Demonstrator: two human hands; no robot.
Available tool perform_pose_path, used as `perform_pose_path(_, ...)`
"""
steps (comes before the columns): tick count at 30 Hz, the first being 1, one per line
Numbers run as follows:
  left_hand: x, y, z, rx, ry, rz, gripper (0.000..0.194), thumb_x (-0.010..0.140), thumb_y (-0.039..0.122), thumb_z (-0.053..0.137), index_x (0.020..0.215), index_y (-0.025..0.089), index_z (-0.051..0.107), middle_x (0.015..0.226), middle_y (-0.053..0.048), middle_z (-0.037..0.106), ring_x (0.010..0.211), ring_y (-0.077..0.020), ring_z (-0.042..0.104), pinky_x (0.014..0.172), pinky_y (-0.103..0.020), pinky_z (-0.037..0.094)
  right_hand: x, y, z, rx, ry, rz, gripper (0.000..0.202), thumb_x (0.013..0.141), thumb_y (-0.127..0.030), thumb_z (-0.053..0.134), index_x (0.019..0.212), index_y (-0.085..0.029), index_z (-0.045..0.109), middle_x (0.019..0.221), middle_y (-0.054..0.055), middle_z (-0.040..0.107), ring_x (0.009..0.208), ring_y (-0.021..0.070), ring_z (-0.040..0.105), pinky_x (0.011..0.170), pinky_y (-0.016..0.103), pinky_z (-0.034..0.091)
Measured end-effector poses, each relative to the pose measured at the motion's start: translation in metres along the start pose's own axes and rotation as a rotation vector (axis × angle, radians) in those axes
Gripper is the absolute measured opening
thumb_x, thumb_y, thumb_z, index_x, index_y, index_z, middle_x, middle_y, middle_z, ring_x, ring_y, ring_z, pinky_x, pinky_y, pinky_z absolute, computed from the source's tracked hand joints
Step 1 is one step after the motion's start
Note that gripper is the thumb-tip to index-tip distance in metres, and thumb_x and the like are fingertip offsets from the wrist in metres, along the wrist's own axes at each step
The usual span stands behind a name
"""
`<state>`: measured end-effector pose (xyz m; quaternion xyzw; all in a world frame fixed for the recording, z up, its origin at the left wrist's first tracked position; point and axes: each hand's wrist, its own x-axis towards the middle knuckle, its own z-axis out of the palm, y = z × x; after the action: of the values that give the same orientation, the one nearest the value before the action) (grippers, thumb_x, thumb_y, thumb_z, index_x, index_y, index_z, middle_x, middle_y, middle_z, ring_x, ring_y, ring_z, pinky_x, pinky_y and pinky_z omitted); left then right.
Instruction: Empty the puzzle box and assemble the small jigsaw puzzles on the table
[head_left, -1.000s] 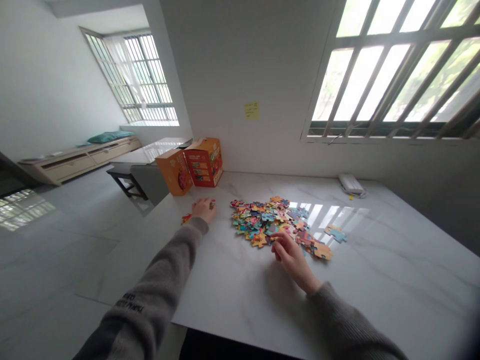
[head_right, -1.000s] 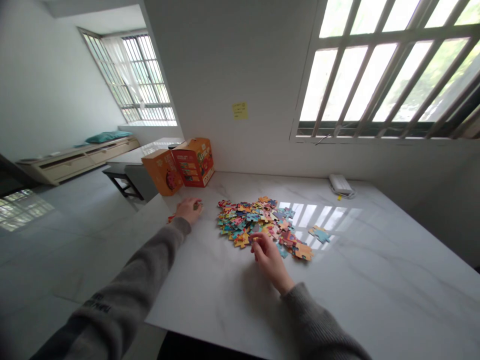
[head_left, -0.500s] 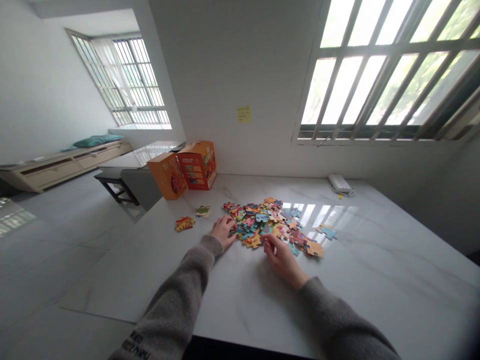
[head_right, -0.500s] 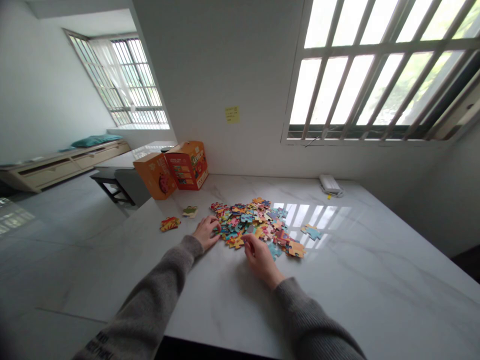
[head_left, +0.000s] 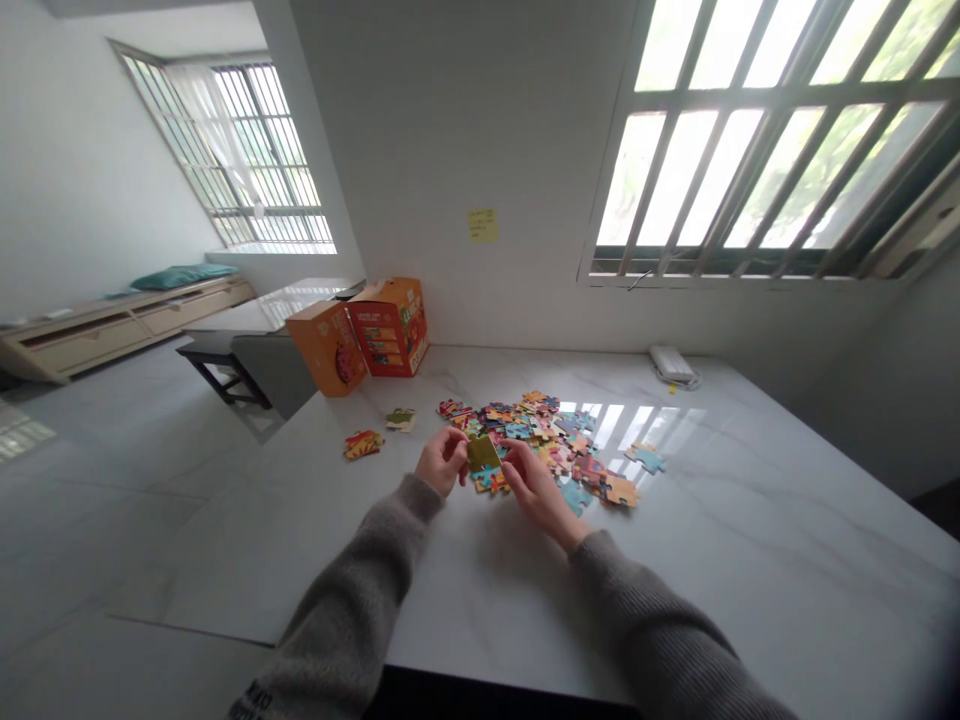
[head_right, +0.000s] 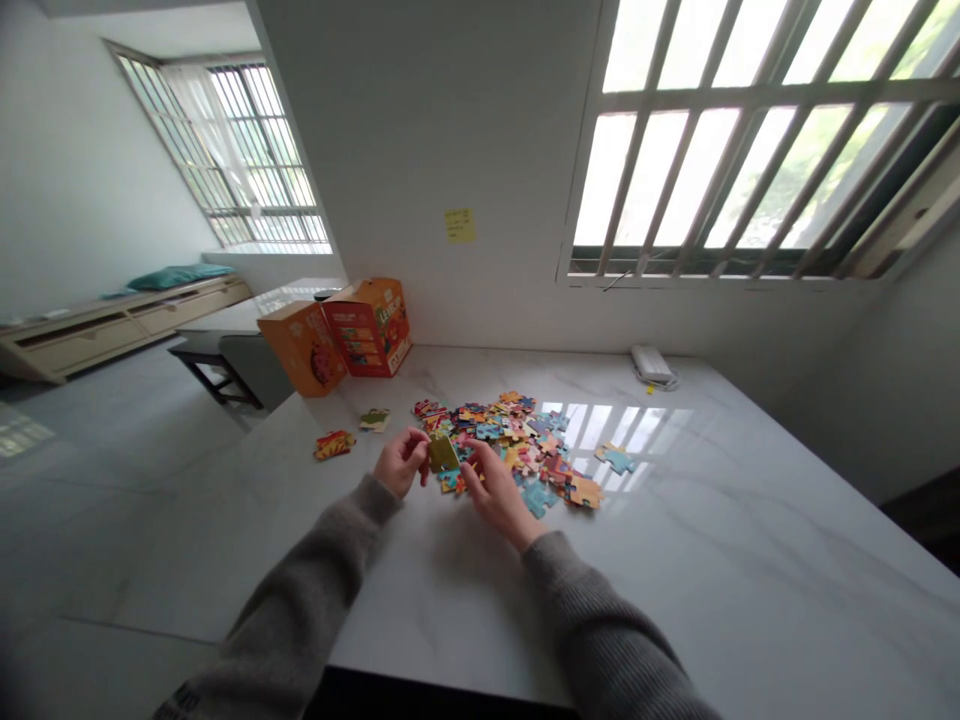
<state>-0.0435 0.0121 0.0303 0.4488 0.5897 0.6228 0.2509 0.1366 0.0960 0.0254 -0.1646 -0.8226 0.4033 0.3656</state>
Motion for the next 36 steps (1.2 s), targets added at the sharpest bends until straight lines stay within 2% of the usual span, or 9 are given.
perform_pose_path(3,-0.007,0.003,0.020,-0.129,-0.042,-0.073,0.033,0.085,0.052,0.057,0.087,0.020,0.048,0.053,0.009,0.049,0.032,-0.0086,0.046,0.032,-0.020,0.039,-0.005,-0.007,0.004,0.298,-0.014,0.150,0.028,0.096,-0.046,0.048,0.092,-0.020,0.057,0.063,-0.002,0.054,0.053,0.0123,0.048,0.051,0.024,0.040)
perform_pose_path(6,-0.013,0.006,0.026,-0.053,-0.026,0.058,0.030,0.091,0.048,0.053,0.092,0.019,0.051,0.059,0.005,0.053,0.040,-0.0093,0.051,0.037,-0.021,0.044,-0.011,-0.011,0.002,0.628,-0.036,0.329,0.037,0.098,-0.055,0.036,0.099,-0.022,0.052,0.055,-0.004,0.054,0.043,0.0123,0.044,0.041,0.023,0.035)
perform_pose_path(9,-0.016,0.009,0.024,0.052,-0.070,0.283,0.025,0.091,0.042,0.056,0.091,0.017,0.061,0.093,-0.008,0.063,0.077,-0.0160,0.065,0.064,-0.028,0.059,-0.013,-0.015,-0.004,0.825,-0.057,0.412,0.033,0.095,-0.054,0.043,0.108,-0.024,0.046,0.067,-0.001,0.062,0.048,0.0146,0.054,0.042,0.025,0.041)
perform_pose_path(12,-0.018,0.010,0.023,0.042,-0.134,0.332,0.024,0.090,0.038,0.060,0.099,0.017,0.065,0.113,-0.012,0.059,0.105,-0.0219,0.063,0.087,-0.034,0.057,-0.011,-0.017,-0.012,0.741,0.099,0.318,0.023,0.090,-0.044,0.057,0.094,-0.024,0.047,0.077,-0.001,0.060,0.063,0.0145,0.060,0.057,0.028,0.050)
perform_pose_path(17,-0.019,0.007,0.029,-0.233,-0.147,0.140,0.044,0.087,0.041,0.065,0.123,0.020,0.051,0.099,-0.006,0.063,0.073,-0.0140,0.066,0.066,-0.029,0.057,-0.015,-0.017,-0.018,0.473,0.067,0.159,0.018,0.094,-0.040,0.052,0.093,-0.024,0.044,0.070,-0.004,0.055,0.063,0.0139,0.058,0.064,0.031,0.049)
perform_pose_path(21,-0.020,0.006,0.032,-0.251,-0.143,0.044,0.041,0.083,0.042,0.069,0.113,0.016,0.058,0.084,-0.004,0.066,0.061,-0.0107,0.062,0.058,-0.024,0.054,-0.021,-0.018,-0.013,0.471,-0.033,0.143,0.020,0.097,-0.040,0.049,0.107,-0.024,0.040,0.070,-0.005,0.056,0.063,0.0138,0.059,0.063,0.030,0.048)
perform_pose_path(25,-0.018,0.007,0.032,-0.274,-0.110,0.007,0.043,0.078,0.045,0.073,0.107,0.015,0.061,0.071,0.001,0.062,0.052,-0.0097,0.060,0.052,-0.023,0.052,-0.018,-0.017,-0.010,0.502,0.012,0.192,0.037,0.094,-0.043,0.053,0.123,-0.024,0.039,0.075,-0.004,0.058,0.058,0.0128,0.057,0.059,0.029,0.048)
perform_pose_path(31,-0.016,0.006,0.031,-0.237,-0.082,0.003,0.046,0.077,0.046,0.074,0.109,0.014,0.066,0.068,0.002,0.061,0.051,-0.0084,0.058,0.051,-0.022,0.050,-0.018,-0.009,-0.012,0.415,-0.050,0.320,0.038,0.091,-0.055,0.055,0.075,-0.020,0.050,0.059,-0.003,0.054,0.052,0.0112,0.050,0.052,0.025,0.041)
perform_pose_path(36,-0.013,0.004,0.028,-0.262,-0.026,0.005,0.043,0.081,0.050,0.067,0.102,0.013,0.065,0.069,0.000,0.063,0.050,-0.0100,0.058,0.051,-0.025,0.051,-0.021,-0.007,-0.012,0.379,-0.053,0.372,0.044,0.092,-0.057,0.052,0.068,-0.020,0.047,0.052,-0.006,0.046,0.048,0.0099,0.042,0.051,0.024,0.034)
